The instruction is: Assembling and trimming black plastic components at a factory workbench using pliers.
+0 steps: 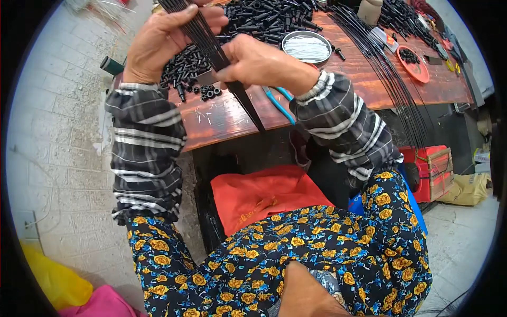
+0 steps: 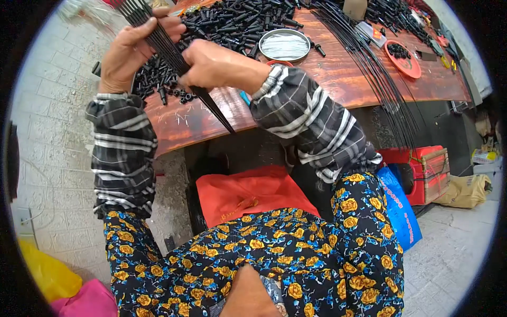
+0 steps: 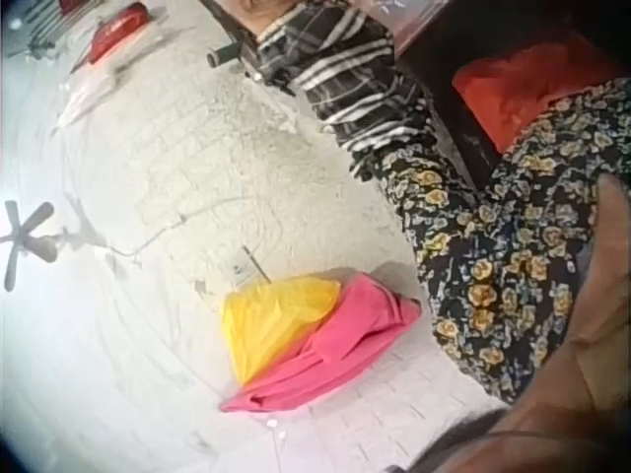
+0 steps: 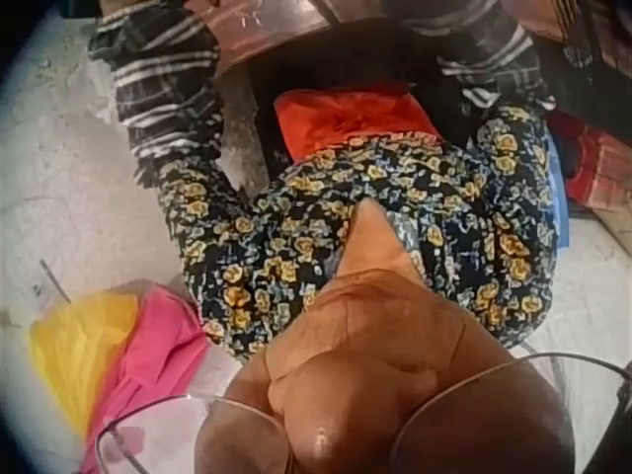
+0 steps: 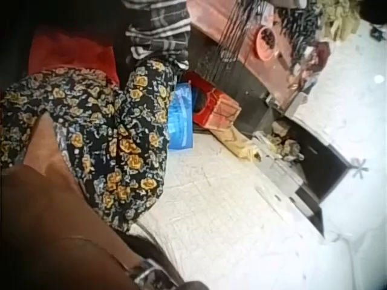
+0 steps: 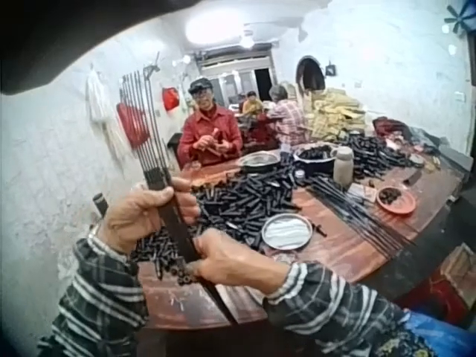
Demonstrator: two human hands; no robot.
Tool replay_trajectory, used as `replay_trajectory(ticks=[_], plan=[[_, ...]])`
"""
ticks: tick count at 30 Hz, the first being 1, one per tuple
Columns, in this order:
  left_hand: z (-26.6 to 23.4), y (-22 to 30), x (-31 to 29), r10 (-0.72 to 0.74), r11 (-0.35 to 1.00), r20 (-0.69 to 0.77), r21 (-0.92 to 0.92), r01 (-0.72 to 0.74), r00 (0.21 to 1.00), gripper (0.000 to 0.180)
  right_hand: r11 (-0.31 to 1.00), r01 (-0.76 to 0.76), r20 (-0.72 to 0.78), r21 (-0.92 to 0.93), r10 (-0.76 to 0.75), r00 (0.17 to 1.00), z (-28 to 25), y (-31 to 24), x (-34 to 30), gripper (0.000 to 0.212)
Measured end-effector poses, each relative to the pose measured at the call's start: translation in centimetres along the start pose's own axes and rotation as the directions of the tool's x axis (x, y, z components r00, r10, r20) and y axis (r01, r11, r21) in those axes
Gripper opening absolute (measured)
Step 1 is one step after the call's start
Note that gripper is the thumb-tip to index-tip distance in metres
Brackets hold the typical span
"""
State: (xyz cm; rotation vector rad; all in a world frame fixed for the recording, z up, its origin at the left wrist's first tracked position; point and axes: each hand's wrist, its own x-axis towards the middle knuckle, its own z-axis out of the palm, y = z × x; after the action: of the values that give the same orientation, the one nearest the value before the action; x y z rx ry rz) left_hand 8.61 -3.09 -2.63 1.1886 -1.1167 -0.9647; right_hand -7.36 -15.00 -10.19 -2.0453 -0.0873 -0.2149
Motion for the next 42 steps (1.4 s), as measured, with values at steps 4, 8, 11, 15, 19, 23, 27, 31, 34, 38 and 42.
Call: replay_trajectory(ticks=[4,8,11,15,19,23,27,31,34,38,42], plan=[[2.8,-5.3,-3.1,-0.06,0.993,-0.073,-0.106,0.052,0.996,0.032,0.993,-0.098,-0.016,-0.072,0.097,0.995,3.3,2.5,-3.4,0.016],[5.5,-10.5,-7.5,-0.178,0.967,-0.096,-0.203,0.156,0.979,0.033,0.982,-0.127,-0.05,0.142,0.135,0.99,9.4,6.0,-8.2,0.017],[7.1,-12.4,-9.6,-0.233,0.969,-0.159,-0.124,0.215,0.959,0.036,0.995,-0.089,-0.146,0.039,0.093,0.985,12.0,9.3,-10.2,0.015],[8.1,-13.1,-12.7,-0.325,0.943,-0.433,-0.212,0.255,0.841,0.04,0.997,-0.037,-0.266,-0.065,0.019,0.964,12.8,12.6,-11.0,0.017],[7.2,-11.6,-14.6,-0.16,0.984,-0.551,-0.153,0.089,0.819,0.039,0.993,-0.023,-0.24,-0.117,-0.006,0.971,13.2,13.9,-11.2,0.019],[8.5,-10.0,-12.6,0.064,0.997,-0.492,0.005,-0.071,0.868,0.044,0.998,-0.065,-0.189,-0.009,0.062,0.98,14.0,15.2,-11.4,0.014],[9.3,-9.0,-9.0,0.147,0.987,-0.378,0.003,-0.158,0.914,0.046,0.981,-0.18,-0.128,-0.079,0.169,0.977,15.9,20.8,-12.8,0.018],[8.7,-8.4,-8.2,0.165,0.969,-0.355,-0.117,-0.219,0.92,0.042,0.972,-0.236,-0.059,-0.019,0.234,0.97,15.9,21.1,-12.9,0.018],[9.0,-8.0,-8.0,0.219,0.962,-0.373,-0.07,-0.263,0.901,0.04,0.969,-0.245,-0.059,-0.033,0.243,0.968,15.5,20.4,-12.5,0.02],[9.1,-8.2,-7.8,0.262,0.952,-0.326,-0.067,-0.299,0.908,0.03,0.952,-0.301,0.018,-0.055,0.302,0.953,15.2,20.2,-12.3,0.027],[9.4,-8.6,-7.3,0.257,0.951,-0.315,-0.084,-0.297,0.913,0.023,0.929,-0.229,-0.033,-0.289,0.229,0.973,14.6,19.8,-14.3,0.033]])
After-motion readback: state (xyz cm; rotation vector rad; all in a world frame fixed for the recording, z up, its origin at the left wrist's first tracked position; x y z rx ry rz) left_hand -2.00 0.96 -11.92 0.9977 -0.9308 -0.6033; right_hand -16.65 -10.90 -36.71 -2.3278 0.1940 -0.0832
